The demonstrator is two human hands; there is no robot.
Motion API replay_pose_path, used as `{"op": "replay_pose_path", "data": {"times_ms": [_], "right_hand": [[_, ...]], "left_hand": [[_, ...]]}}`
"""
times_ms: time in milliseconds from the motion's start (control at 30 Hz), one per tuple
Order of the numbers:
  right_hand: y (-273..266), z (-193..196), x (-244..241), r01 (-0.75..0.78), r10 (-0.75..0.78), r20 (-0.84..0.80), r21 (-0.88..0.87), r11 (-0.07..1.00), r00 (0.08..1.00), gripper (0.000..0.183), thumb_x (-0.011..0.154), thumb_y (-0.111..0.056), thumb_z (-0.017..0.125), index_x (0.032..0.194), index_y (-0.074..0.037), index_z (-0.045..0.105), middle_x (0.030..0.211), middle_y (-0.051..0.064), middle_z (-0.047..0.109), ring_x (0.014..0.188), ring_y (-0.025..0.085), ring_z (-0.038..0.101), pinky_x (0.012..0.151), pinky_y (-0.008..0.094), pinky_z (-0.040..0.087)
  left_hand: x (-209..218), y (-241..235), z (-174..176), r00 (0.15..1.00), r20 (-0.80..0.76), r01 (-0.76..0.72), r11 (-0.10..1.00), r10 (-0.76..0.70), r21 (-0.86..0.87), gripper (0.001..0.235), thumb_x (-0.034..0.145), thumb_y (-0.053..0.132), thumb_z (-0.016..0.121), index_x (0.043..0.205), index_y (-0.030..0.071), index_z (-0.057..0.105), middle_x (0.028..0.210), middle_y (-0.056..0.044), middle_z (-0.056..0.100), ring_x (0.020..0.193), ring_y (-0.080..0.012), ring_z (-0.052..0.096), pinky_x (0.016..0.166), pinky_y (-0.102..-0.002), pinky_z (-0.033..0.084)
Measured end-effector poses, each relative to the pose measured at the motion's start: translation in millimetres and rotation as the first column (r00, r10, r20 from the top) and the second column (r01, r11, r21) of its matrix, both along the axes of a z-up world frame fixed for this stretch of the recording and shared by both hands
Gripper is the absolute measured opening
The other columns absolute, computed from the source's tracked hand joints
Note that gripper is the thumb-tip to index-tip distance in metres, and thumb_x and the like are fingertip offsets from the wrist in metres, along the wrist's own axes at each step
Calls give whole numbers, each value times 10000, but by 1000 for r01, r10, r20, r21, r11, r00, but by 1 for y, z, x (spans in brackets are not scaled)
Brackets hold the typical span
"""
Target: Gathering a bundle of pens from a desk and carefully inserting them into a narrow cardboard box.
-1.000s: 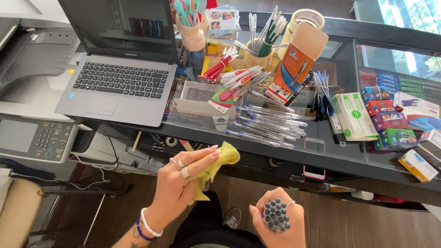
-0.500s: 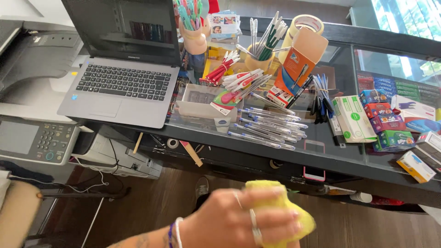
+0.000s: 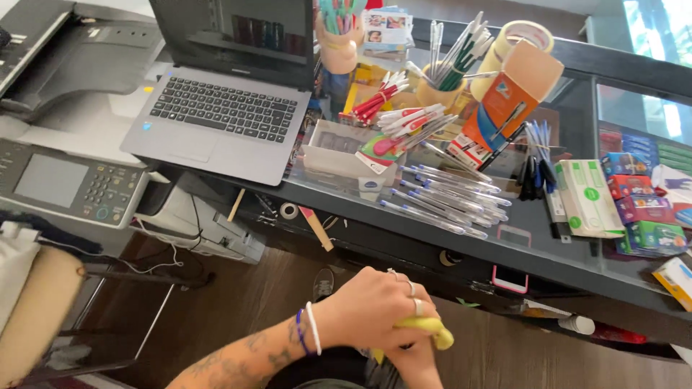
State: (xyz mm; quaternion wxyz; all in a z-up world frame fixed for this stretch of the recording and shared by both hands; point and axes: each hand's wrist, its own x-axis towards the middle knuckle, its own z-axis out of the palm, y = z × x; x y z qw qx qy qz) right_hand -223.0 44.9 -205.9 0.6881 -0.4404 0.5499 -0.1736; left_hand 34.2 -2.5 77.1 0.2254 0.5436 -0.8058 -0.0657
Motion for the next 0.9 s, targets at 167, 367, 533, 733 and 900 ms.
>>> {"op": "replay_pose_path", "data": {"times_ms": [167,367,533,733,900], "right_hand": [[-53,126,92,-8,-11,99,188,982,995,479,648,147,804,1085,55,634,958,251,716,879,377,707,798,493,580],[-41,125,78,-131,58,281,249,960,958,232,720,184,856,916,187,733,693,316,729,632,426,726,695,542,650],[-42,174,100,-37,-7,115,375,926,993,165,785,188,825,838,157,672,611,306,643,596,402,628,736,526,567],[-39,159,91,74,-145,215,308,948,966,601,643,247,763,1227,180,637,624,346,596,551,433,585,606,570,541],[-45,116,65,-89,46,487,65,994,872,382,655,145,929,913,9,682,711,190,740,568,370,747,582,538,663]], "left_hand": [[10,-4,-43,989,-147,28,937,25,348,510,1043,551,433,1139,245,829,1119,26,818,895,-311,753,644,-460,513],[14,8,-46,936,-326,76,827,133,557,507,1035,593,391,1300,364,757,1158,78,819,940,-260,760,739,-423,505],[8,9,-70,954,-287,54,892,86,449,456,1073,493,407,1384,358,712,1167,33,812,965,-289,756,697,-448,500],[9,32,-70,797,-602,69,982,51,173,332,1161,377,501,1424,286,682,1313,30,778,1151,-201,755,932,-348,527],[27,57,-72,795,-607,5,999,25,48,421,1160,341,443,1319,62,715,1306,-114,774,1194,-347,747,1037,-460,550]]}}
